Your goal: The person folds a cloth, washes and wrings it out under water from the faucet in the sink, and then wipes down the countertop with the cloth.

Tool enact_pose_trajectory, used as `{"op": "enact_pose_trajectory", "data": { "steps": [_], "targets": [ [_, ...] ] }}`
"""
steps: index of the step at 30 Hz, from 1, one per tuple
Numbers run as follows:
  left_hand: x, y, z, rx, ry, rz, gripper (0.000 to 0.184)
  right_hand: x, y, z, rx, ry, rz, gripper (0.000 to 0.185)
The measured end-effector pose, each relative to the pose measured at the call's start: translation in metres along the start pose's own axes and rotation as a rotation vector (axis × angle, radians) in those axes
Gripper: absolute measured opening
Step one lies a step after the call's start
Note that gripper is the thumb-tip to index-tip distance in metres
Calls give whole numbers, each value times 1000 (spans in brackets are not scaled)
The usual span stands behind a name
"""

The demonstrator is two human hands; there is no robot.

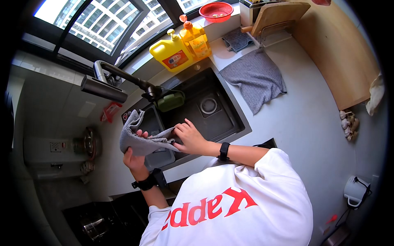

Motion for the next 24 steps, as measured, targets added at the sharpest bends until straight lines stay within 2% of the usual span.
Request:
{"op": "enact_pose_trajectory", "data": {
  "steps": [4, 7, 13, 16, 19, 24],
  "targets": [
    [1, 2, -1, -29, 50, -2, 58, 0, -9, -5, -52, -22, 0, 24],
    [-1, 2, 1, 29, -52, 46, 59, -14, -9, 9, -79, -89, -49, 20],
    [2, 1, 3, -81, 54, 52, 59, 1, -4, 19, -76, -144, -59, 16],
    [2, 1, 3, -79, 43, 216, 60, 7, -2, 21, -46, -130, -35, 15],
    [0, -8, 0, -105, 115, 34, 57, 9, 0, 27, -35, -112, 10, 15],
    [3, -8, -1, -116, 118, 138, 56, 11, 5, 38, -41, -219, 26, 6]
  ]
}}
Point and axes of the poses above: each hand's wrist, its own y-axis away from the middle knuckle, its own x-axis out of the back of the hand, z = x × y, the point moved 1 cm from there along -y, towards the middle knuckle, and after that the axes turned 4 degrees about z, right-handed, at the moved point
